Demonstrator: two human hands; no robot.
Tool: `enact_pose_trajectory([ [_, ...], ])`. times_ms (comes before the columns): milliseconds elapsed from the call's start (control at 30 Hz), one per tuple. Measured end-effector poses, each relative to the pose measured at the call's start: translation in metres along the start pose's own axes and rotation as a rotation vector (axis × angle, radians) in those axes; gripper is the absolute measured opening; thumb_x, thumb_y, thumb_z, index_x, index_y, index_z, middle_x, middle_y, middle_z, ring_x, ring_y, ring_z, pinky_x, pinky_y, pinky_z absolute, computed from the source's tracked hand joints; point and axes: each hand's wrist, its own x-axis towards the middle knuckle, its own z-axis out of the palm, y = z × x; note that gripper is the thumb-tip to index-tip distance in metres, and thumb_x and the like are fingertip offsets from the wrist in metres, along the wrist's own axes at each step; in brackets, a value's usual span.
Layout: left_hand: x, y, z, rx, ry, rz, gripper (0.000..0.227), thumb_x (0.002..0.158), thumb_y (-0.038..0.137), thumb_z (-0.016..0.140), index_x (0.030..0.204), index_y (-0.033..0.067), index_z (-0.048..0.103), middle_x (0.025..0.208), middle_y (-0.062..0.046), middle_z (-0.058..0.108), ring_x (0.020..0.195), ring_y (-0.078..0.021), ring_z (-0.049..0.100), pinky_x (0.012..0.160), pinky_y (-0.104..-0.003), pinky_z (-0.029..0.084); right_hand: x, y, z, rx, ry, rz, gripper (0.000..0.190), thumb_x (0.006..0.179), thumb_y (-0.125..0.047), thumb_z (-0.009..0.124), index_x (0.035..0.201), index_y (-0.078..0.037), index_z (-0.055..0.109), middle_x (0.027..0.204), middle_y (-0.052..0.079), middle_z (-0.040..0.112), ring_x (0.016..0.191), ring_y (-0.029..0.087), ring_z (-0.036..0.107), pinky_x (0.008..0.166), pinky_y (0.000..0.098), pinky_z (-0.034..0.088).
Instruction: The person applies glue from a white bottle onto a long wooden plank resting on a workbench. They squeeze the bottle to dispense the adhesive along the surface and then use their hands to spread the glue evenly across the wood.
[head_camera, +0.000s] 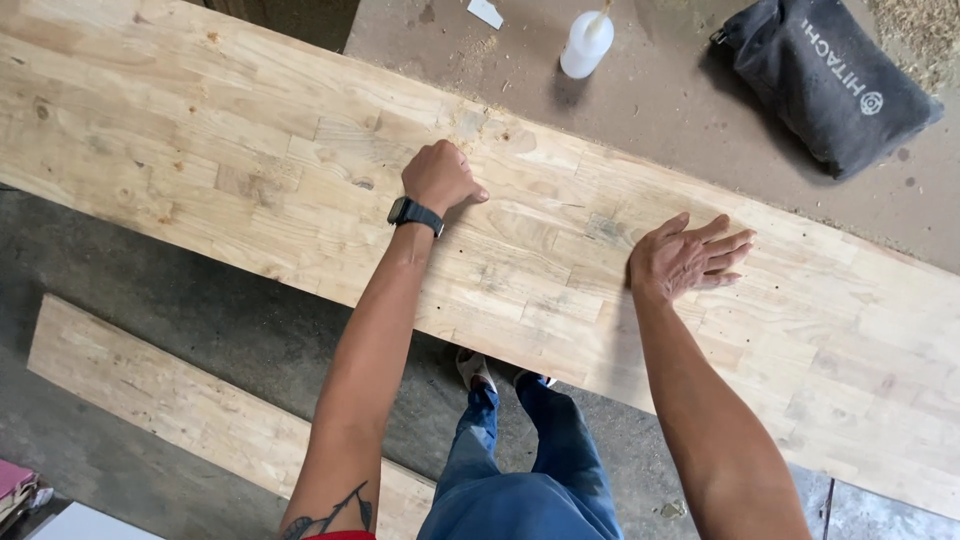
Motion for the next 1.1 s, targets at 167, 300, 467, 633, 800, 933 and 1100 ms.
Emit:
enact_pose_trajectory([
  [167,0.004,-0.002,-0.006,-0.120,-0.049,-0.048,0.026,0.068,0.023,0.088,0.054,0.0147,0.068,0.043,-0.002,0.061,0.048,-0.0275,0.070,0.061,-0.030,0.052,0.002,0.004,0.005,0.023,0.028,-0.025,0.051,0.110,-0.034,0.045,0.149,-0.003,0.035,0.159,0.026,0.012,0.150,0.043,0.006,0.117,0.0761,0.012],
  [300,-0.021,0.016,-0.021,-0.170,-0.091,-0.108,0.023,0.072,0.023,0.084,0.059,0.0143,0.067,0.042,0.002,0.061,0.042,-0.0176,0.067,0.057,-0.025,0.051,-0.001,0.001,0.001,0.028,0.028,-0.015,0.049,0.110,-0.035,0.043,0.148,-0.004,0.036,0.159,0.025,0.013,0.150,0.043,0.007,0.117,0.0753,0.012],
  [467,-0.032,0.019,-0.027,-0.223,-0.088,-0.125,0.020,0.079,0.022,0.079,0.065,0.0137,0.068,0.046,0.002,0.063,0.045,-0.0152,0.068,0.062,-0.025,0.052,0.001,0.002,0.004,0.036,0.042,-0.014,0.050,0.109,-0.035,0.045,0.148,-0.004,0.037,0.158,0.025,0.015,0.150,0.042,0.006,0.117,0.0748,0.011],
  [633,-0.027,0.004,-0.014,-0.250,-0.068,-0.126,0.019,0.083,0.027,0.074,0.067,0.0181,0.067,0.049,0.004,0.064,0.048,-0.0133,0.068,0.066,-0.025,0.051,0.000,0.001,0.003,0.028,0.051,-0.010,0.049,0.109,-0.035,0.045,0.147,-0.005,0.037,0.158,0.025,0.016,0.150,0.042,0.008,0.117,0.0745,0.012],
  [800,-0.028,0.004,-0.013,-0.228,-0.063,-0.097,0.016,0.076,0.025,0.079,0.067,0.0170,0.068,0.052,0.002,0.066,0.054,-0.0186,0.071,0.069,-0.028,0.052,0.002,0.003,0.006,0.024,0.064,-0.015,0.049,0.110,-0.036,0.045,0.147,-0.006,0.037,0.157,0.025,0.018,0.149,0.043,0.009,0.117,0.0750,0.013],
  [933,-0.025,0.005,-0.009,-0.180,-0.012,-0.101,0.018,0.075,0.025,0.081,0.065,0.0168,0.068,0.051,0.001,0.066,0.058,-0.0237,0.072,0.068,-0.030,0.053,0.001,0.002,0.004,0.029,0.055,-0.018,0.048,0.110,-0.035,0.043,0.147,-0.005,0.037,0.157,0.026,0.017,0.149,0.044,0.009,0.117,0.0749,0.012],
  [1100,-0.011,-0.002,0.002,-0.150,0.000,-0.131,0.020,0.076,0.025,0.082,0.064,0.0165,0.068,0.048,0.002,0.064,0.054,-0.0205,0.071,0.067,-0.031,0.053,-0.001,0.001,0.002,0.022,0.053,-0.018,0.048,0.110,-0.035,0.043,0.147,-0.005,0.037,0.157,0.026,0.018,0.149,0.043,0.008,0.117,0.0747,0.012],
])
